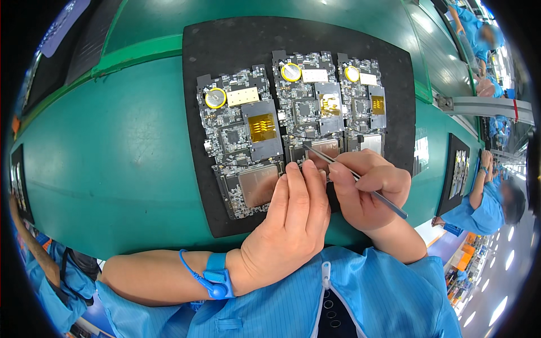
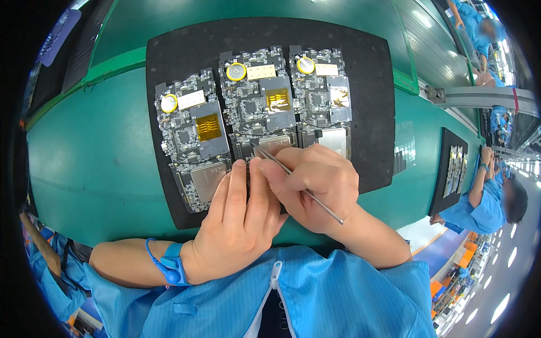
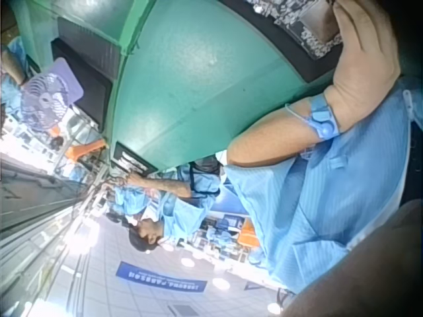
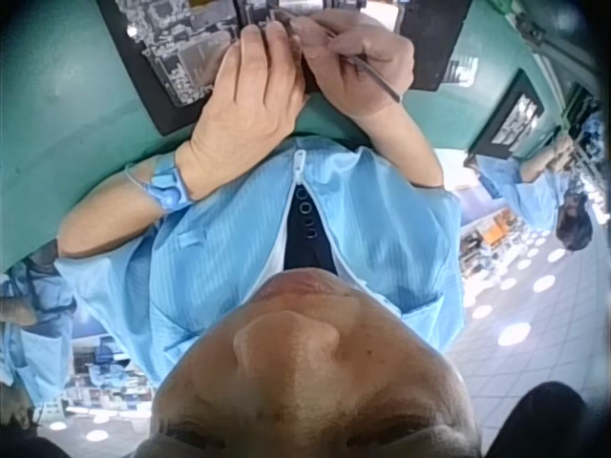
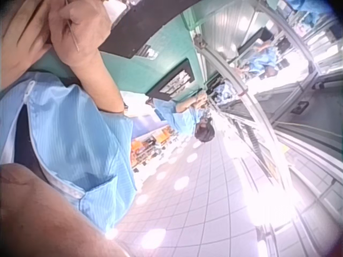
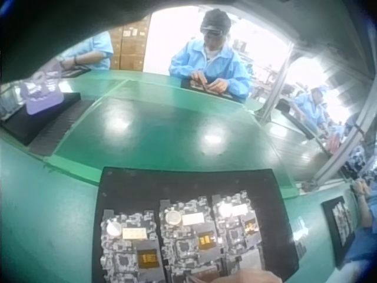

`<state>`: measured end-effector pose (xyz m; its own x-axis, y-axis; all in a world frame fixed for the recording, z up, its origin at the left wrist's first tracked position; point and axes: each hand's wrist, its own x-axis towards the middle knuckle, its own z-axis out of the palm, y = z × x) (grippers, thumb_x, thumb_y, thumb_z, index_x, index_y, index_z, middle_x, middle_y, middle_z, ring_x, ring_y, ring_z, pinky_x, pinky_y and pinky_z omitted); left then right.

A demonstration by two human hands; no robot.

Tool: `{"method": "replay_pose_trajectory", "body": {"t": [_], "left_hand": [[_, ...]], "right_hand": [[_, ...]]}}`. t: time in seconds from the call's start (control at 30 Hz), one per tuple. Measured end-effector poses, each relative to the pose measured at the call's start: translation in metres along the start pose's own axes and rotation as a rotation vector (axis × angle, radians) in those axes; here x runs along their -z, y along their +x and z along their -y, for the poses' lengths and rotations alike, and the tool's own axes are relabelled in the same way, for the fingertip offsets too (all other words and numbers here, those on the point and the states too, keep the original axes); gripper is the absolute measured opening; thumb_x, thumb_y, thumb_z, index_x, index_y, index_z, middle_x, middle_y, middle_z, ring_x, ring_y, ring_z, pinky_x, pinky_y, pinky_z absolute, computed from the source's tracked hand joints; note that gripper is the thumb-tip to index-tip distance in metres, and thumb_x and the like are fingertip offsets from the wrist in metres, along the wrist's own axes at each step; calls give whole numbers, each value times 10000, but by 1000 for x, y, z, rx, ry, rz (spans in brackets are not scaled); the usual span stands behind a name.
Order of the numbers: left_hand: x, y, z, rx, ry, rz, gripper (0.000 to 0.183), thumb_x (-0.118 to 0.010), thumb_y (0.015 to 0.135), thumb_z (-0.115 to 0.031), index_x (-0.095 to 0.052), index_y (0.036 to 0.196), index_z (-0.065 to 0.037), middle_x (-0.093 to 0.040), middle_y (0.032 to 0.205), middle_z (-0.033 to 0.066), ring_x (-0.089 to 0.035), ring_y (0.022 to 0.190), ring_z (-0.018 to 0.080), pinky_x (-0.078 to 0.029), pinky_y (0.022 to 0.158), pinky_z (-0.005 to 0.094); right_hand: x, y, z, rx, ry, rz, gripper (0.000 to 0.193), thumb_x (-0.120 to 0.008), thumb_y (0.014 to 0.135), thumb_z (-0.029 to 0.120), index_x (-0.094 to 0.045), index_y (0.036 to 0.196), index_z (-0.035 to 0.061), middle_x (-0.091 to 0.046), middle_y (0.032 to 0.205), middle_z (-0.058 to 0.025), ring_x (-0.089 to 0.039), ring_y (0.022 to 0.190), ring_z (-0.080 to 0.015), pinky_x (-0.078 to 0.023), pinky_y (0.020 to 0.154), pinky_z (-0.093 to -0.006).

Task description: The person uses tweezers to pick up small metallic components from a sheet and places them onto specific areas of circuit boards. They repeat this process for multiple boards, moving the boards along the assembly line as they work.

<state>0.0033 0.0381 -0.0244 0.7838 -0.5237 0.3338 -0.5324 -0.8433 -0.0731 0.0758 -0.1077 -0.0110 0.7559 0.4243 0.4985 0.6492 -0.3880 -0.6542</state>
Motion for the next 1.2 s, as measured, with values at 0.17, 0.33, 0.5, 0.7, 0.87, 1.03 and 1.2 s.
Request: {"method": "replay_pose_trajectory", "body": {"t": [0.17,0.33,0.5,0.7,0.87,1.03,1.2], "left_hand": [[2,1,0,1,-7,10,376,-535,859,-278,-615,1036,45,-572,1128,246,-564,1035,377,-514,837,405],[3,0,1,-14,15,24,395,-536,859,-294,-609,1061,37,-568,1140,250,-563,1038,381,-513,836,407],[-1,0,-1,13,-36,34,459,-618,769,-346,-609,1054,13,-519,1224,255,-547,1051,363,-492,826,405],[5,10,10,55,-208,38,497,-701,655,-352,-596,1010,-21,-483,1271,272,-526,976,328,-439,773,391],[40,42,-1,102,-167,293,666,-708,663,-450,-559,1063,61,-475,1260,275,-475,1044,367,-368,863,457],[38,90,-54,-79,-446,331,616,-724,681,-369,-539,1087,56,-508,1185,232,-489,1017,317,-376,849,427],[-17,135,-112,-269,-471,58,621,-683,751,-331,-510,1212,48,-476,1248,230,-467,1103,308,-363,939,405]], "right_hand": [[3,4,4,85,-135,80,251,-735,714,-13,-539,584,74,-636,658,-50,-534,484,-167,-394,425,-263],[2,-2,5,25,2,0,261,-733,728,-30,-504,651,70,-624,647,-78,-535,471,-164,-388,408,-260],[3,-8,5,-86,350,-268,235,-674,820,4,-450,793,67,-618,680,-123,-538,471,-122,-400,403,-258],[81,-20,-17,-413,515,-614,169,-580,924,122,-433,885,48,-577,689,-85,-546,525,-96,-393,426,-212],[178,-70,-89,-743,448,-672,183,-611,913,165,-454,883,76,-561,667,-52,-552,550,-86,-376,453,-200],[207,-91,-95,-827,395,-536,233,-658,876,158,-436,861,86,-556,651,-32,-557,525,-98,-400,444,-198],[198,-90,-100,-790,401,-458,226,-631,894,138,-414,855,84,-558,639,-34,-540,487,-76,-396,417,-166]]}}
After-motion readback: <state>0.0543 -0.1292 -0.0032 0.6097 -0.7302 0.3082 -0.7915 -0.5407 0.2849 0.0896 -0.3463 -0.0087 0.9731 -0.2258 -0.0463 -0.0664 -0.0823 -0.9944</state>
